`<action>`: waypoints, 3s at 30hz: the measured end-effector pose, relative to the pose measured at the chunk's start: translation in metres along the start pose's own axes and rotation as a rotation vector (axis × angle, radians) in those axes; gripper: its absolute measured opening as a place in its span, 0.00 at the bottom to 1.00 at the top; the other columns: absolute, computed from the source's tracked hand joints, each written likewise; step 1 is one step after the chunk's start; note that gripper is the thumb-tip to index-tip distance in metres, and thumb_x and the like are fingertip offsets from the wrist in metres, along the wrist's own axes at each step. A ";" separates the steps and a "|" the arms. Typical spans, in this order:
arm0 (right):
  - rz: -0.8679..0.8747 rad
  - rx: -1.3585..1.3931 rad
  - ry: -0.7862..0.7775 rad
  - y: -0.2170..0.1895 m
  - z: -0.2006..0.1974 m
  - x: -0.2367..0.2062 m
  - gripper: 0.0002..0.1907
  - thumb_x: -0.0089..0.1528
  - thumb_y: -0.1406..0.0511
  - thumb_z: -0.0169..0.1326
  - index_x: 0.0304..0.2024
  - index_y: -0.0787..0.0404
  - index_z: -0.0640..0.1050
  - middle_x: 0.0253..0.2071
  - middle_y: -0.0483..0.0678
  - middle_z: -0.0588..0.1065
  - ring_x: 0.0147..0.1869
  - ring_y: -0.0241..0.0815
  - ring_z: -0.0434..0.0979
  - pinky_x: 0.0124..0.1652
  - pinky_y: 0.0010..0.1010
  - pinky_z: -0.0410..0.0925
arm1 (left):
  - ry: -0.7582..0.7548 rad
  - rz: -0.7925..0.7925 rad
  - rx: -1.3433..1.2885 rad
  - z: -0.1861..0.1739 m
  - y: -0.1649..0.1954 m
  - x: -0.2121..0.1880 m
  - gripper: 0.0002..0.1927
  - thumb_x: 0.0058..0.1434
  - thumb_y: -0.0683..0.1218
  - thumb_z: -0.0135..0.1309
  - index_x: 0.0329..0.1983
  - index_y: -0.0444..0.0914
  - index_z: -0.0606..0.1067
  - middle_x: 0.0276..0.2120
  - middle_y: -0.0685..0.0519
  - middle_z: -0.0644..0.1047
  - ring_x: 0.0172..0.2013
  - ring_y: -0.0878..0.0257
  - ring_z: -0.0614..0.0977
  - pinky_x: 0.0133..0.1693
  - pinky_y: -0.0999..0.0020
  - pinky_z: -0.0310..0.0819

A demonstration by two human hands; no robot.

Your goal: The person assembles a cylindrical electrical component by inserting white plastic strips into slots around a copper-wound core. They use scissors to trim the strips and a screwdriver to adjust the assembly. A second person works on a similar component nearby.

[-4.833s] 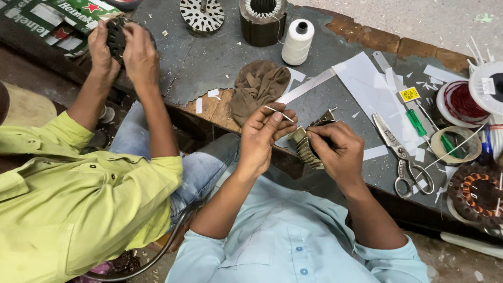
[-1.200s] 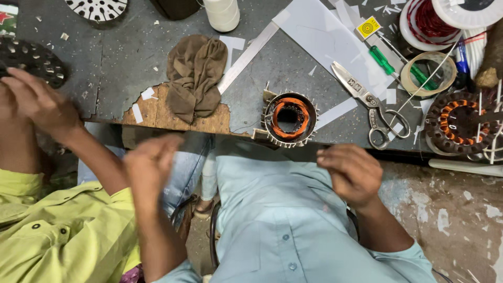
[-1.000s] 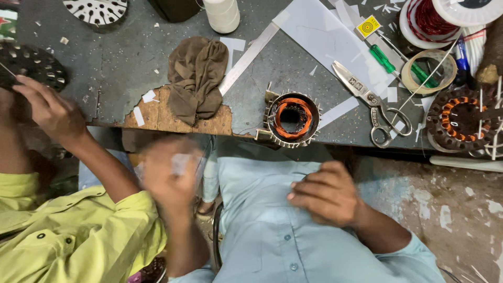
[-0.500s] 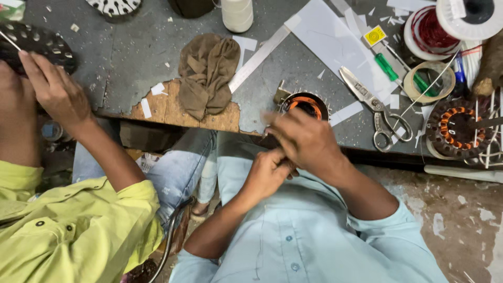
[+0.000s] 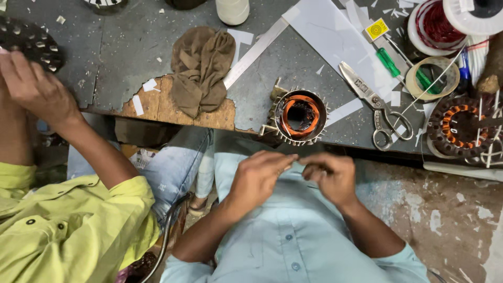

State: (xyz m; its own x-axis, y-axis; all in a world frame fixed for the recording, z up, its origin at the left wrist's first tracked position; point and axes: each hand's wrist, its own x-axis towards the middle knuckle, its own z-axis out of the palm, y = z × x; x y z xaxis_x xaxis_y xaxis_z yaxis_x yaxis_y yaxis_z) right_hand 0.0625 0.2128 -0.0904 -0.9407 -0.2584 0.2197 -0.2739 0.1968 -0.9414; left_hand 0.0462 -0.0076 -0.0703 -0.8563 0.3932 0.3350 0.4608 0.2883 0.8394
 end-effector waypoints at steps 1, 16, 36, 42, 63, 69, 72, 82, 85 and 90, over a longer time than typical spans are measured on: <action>0.088 0.065 0.049 0.002 0.004 0.001 0.14 0.59 0.69 0.61 0.47 0.68 0.81 0.36 0.49 0.82 0.37 0.36 0.83 0.38 0.25 0.75 | -0.038 0.082 0.104 -0.005 0.004 -0.001 0.17 0.61 0.38 0.54 0.53 0.34 0.80 0.45 0.45 0.83 0.44 0.51 0.84 0.49 0.62 0.78; 0.189 -0.141 0.285 -0.015 0.001 0.002 0.06 0.65 0.72 0.59 0.43 0.70 0.81 0.30 0.48 0.81 0.32 0.30 0.79 0.32 0.22 0.72 | 0.196 -0.269 0.193 -0.022 0.014 0.015 0.09 0.64 0.41 0.57 0.46 0.37 0.82 0.32 0.46 0.83 0.33 0.52 0.86 0.38 0.59 0.79; 0.153 0.046 0.238 0.010 0.038 0.002 0.10 0.65 0.72 0.57 0.48 0.67 0.81 0.40 0.51 0.83 0.39 0.36 0.85 0.39 0.25 0.78 | 0.071 -0.210 0.249 -0.024 0.016 0.018 0.09 0.64 0.43 0.59 0.46 0.38 0.82 0.37 0.47 0.83 0.39 0.52 0.85 0.43 0.59 0.79; -0.011 -0.179 -0.007 0.013 0.045 0.000 0.07 0.61 0.72 0.61 0.42 0.66 0.82 0.36 0.53 0.81 0.36 0.45 0.84 0.37 0.30 0.74 | 0.087 -0.003 0.212 -0.016 0.026 0.018 0.10 0.63 0.42 0.58 0.47 0.37 0.81 0.44 0.46 0.82 0.45 0.51 0.84 0.49 0.59 0.78; 0.532 -0.893 -0.025 0.075 -0.190 -0.033 0.20 0.56 0.65 0.66 0.47 0.65 0.74 0.41 0.59 0.78 0.42 0.57 0.80 0.43 0.46 0.71 | 0.129 0.234 0.485 -0.019 0.016 0.017 0.11 0.59 0.41 0.65 0.45 0.38 0.82 0.46 0.52 0.81 0.47 0.54 0.80 0.49 0.59 0.74; 0.961 -0.041 0.174 0.104 -0.135 -0.125 0.21 0.55 0.68 0.64 0.48 0.60 0.73 0.35 0.53 0.78 0.33 0.46 0.80 0.30 0.37 0.72 | 0.147 -0.087 0.172 -0.012 0.005 -0.026 0.09 0.57 0.39 0.66 0.41 0.38 0.83 0.42 0.51 0.82 0.43 0.55 0.82 0.47 0.62 0.78; 1.042 0.122 -0.001 0.119 -0.096 -0.157 0.13 0.54 0.71 0.65 0.40 0.65 0.78 0.31 0.52 0.80 0.32 0.41 0.78 0.32 0.31 0.71 | 0.187 -0.207 -0.087 -0.005 -0.010 -0.039 0.08 0.59 0.39 0.66 0.42 0.37 0.83 0.42 0.51 0.82 0.45 0.57 0.83 0.47 0.65 0.79; 0.520 0.062 -0.675 0.094 -0.043 -0.086 0.15 0.38 0.73 0.67 0.25 0.62 0.75 0.19 0.44 0.75 0.24 0.34 0.74 0.26 0.29 0.68 | 0.276 -0.358 -0.377 0.016 -0.026 -0.063 0.04 0.65 0.39 0.61 0.42 0.33 0.81 0.43 0.49 0.82 0.45 0.61 0.83 0.48 0.69 0.78; 0.518 -0.014 -0.674 0.081 -0.036 -0.071 0.16 0.42 0.71 0.70 0.22 0.64 0.73 0.16 0.46 0.73 0.23 0.36 0.70 0.25 0.31 0.63 | 0.291 -0.367 -0.428 0.017 -0.019 -0.056 0.04 0.66 0.38 0.60 0.41 0.32 0.81 0.42 0.48 0.81 0.44 0.61 0.82 0.47 0.69 0.77; 0.470 0.114 -0.652 0.071 -0.053 -0.069 0.14 0.49 0.66 0.67 0.22 0.61 0.71 0.19 0.42 0.80 0.24 0.32 0.81 0.25 0.29 0.68 | 0.346 -0.166 -0.210 -0.028 0.011 -0.032 0.04 0.65 0.38 0.58 0.41 0.32 0.80 0.42 0.46 0.82 0.45 0.58 0.83 0.50 0.67 0.78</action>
State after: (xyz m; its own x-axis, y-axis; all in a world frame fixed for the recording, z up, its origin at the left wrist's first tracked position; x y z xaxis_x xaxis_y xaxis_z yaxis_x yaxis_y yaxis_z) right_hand 0.0971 0.2952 -0.1591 -0.6368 -0.6791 -0.3652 0.1762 0.3330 -0.9263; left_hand 0.0718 -0.0418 -0.0594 -0.9588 0.0302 0.2824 0.2839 0.1249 0.9507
